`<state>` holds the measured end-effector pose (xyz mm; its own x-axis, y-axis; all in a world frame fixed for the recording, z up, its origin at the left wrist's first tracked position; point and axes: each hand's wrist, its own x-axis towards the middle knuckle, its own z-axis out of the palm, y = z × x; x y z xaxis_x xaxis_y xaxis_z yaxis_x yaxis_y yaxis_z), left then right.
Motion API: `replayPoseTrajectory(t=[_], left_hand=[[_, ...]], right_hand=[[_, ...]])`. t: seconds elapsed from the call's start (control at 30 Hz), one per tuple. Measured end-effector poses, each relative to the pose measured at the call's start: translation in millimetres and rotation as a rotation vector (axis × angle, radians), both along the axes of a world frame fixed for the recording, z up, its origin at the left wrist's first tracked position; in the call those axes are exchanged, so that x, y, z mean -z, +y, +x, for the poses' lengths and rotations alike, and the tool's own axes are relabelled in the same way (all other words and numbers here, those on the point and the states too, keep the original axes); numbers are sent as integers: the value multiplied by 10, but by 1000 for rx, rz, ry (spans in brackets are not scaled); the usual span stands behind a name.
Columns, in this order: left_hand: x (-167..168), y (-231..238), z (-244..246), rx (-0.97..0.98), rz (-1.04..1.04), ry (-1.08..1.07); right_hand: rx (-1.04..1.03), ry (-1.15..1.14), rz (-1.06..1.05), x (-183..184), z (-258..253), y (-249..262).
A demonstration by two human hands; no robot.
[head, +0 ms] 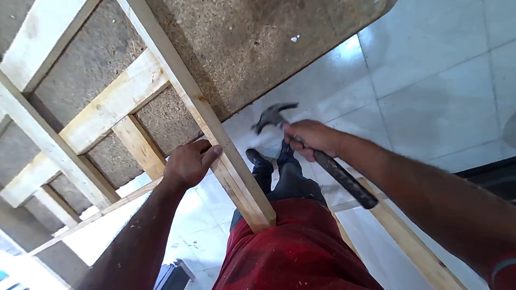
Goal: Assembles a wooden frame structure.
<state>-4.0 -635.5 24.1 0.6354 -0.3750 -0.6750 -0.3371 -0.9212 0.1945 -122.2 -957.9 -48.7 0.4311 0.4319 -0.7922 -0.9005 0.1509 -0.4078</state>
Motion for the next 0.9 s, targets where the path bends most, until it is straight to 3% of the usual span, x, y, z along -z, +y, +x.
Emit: replayPoseTrajectory(t=[0.07,0.23,0.33,0.4,0.43,0.53,0.6,0.77,0.8,0.9], left_hand=[[-6,-7,-7,2,10,-2],[-50,-24,-27,-2,47,1],[-39,-25,-24,8,33,-8],[-47,-20,-43,-2,30,-7],[-47,-14,-46,-2,30,-11],[-37,-3,-35,9,24,-26],[-49,4,-53,5,28,-19],[-45,-4,-46,-5,29,-14],[-43,-3,-47,-5,30,-18],[-16,16,-34,5,21,-27]], right_hand=[[148,82,-37,12,12,80],[-253,-30,197,-158,-161,218],[-24,11,83,-2,-103,69],[201,110,0,60,-93,162],[214,129,3,16,-125,253],[-85,88,213,-215,-309,425],[-146,55,286,-195,-382,318],[400,185,61,0,-353,265],[381,173,36,-67,-385,383],[34,28,112,-340,-535,615]])
